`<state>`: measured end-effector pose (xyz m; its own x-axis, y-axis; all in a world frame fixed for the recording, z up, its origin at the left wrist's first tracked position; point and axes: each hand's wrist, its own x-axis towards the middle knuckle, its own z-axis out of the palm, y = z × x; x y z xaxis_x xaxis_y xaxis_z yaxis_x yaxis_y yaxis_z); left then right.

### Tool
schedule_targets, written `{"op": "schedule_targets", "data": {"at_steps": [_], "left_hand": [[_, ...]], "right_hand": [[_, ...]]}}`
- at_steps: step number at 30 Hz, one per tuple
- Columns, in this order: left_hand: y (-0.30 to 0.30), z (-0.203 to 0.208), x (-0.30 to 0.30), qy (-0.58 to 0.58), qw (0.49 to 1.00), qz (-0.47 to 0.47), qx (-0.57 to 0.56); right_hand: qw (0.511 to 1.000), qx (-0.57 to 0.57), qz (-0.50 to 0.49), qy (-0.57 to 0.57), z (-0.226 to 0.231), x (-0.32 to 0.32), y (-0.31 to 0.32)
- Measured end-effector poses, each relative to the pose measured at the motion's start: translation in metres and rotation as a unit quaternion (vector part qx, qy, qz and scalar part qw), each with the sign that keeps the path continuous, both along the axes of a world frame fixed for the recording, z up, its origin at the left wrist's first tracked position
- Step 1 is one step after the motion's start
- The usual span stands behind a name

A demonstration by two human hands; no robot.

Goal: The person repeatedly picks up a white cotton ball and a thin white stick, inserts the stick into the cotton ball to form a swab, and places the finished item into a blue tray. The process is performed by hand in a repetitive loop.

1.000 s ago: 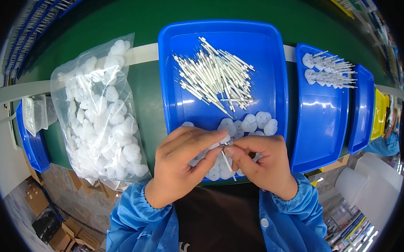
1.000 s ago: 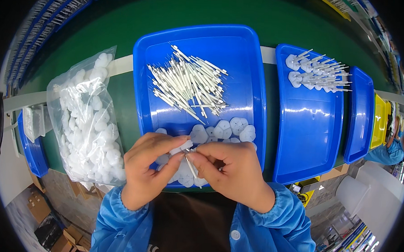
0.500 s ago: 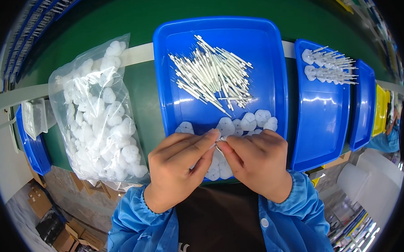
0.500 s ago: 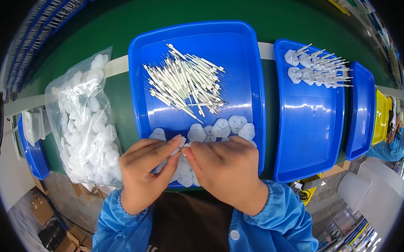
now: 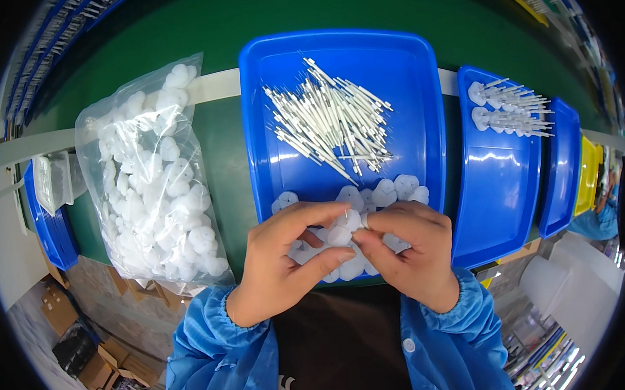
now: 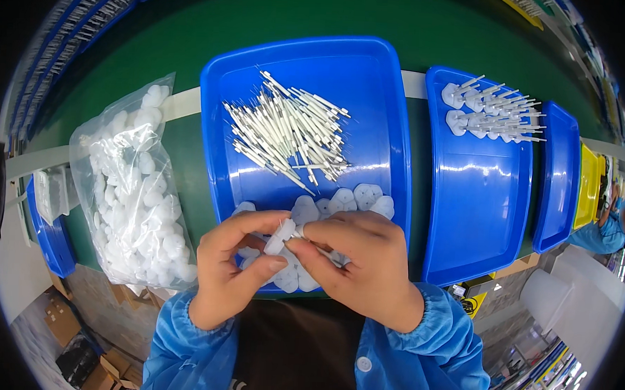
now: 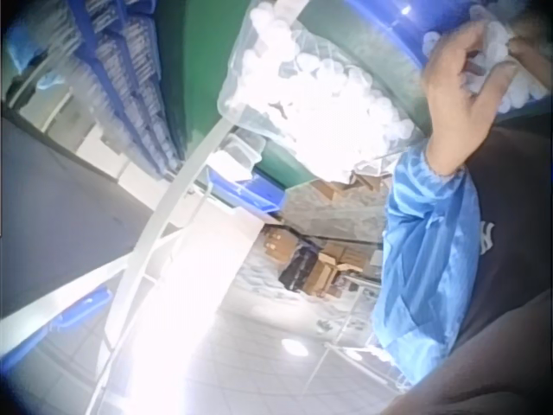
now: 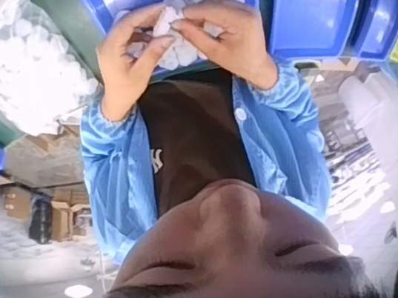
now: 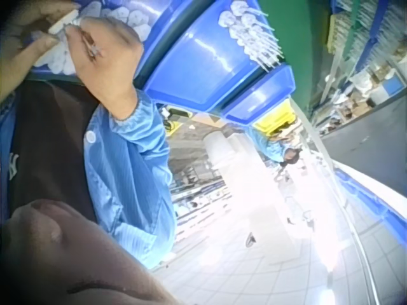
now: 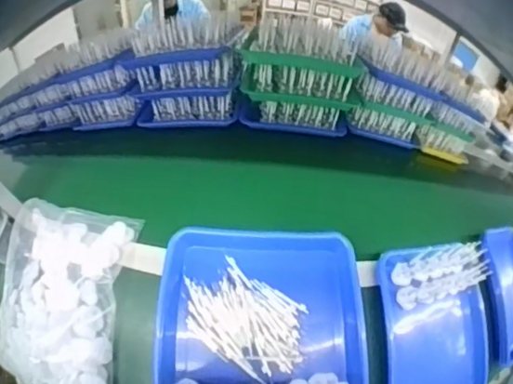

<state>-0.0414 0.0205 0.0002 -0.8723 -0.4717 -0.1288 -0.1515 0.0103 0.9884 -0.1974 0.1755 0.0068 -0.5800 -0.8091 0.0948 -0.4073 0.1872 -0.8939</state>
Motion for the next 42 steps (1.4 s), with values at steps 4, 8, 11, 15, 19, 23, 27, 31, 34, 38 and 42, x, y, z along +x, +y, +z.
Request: {"op": "schedule_targets", "data": {"at_steps": [4, 8, 11, 15, 19, 23, 27, 31, 34, 38, 42], "left_hand": [[0.006, -0.005, -0.002, 0.052, 0.989, 0.022, 0.135], [0.007, 0.001, -0.002, 0.045, 0.995, 0.016, 0.089], [0.003, 0.002, -0.003, 0.066, 0.996, -0.051, 0.015], [0.003, 0.004, -0.002, 0.077, 0.995, -0.058, 0.001], [-0.001, 0.004, -0.002, 0.099, 0.993, -0.069, -0.011], [0.0, 0.003, -0.001, 0.116, 0.992, -0.057, 0.008], [0.0, 0.005, -0.001, 0.105, 0.993, -0.056, 0.001], [0.001, 0.003, 0.0, 0.106, 0.992, -0.066, -0.017], [0.002, 0.006, -0.001, 0.101, 0.992, -0.067, -0.024], [0.001, 0.013, 0.006, 0.079, 0.995, -0.038, 0.046], [-0.004, -0.001, 0.018, 0.141, 0.973, 0.039, 0.177]], "right_hand": [[0.998, -0.047, 0.009, -0.032, -0.001, -0.009, 0.005], [0.986, -0.023, 0.05, -0.156, 0.002, -0.02, 0.015], [0.976, -0.021, 0.058, -0.21, 0.004, -0.017, 0.013], [0.93, -0.016, 0.053, -0.364, 0.01, -0.014, 0.008], [0.863, -0.062, 0.056, -0.499, 0.011, -0.01, 0.004], [0.839, -0.068, 0.08, -0.534, 0.012, -0.013, 0.005], [0.874, -0.04, 0.059, -0.48, 0.017, -0.007, 0.006], [0.896, -0.026, 0.055, -0.439, 0.019, -0.008, 0.006], [0.893, -0.007, 0.034, -0.449, 0.014, -0.012, 0.007], [0.974, 0.052, -0.02, -0.221, 0.012, -0.03, 0.009], [0.968, 0.059, 0.024, 0.241, 0.0, -0.052, -0.003]]}}
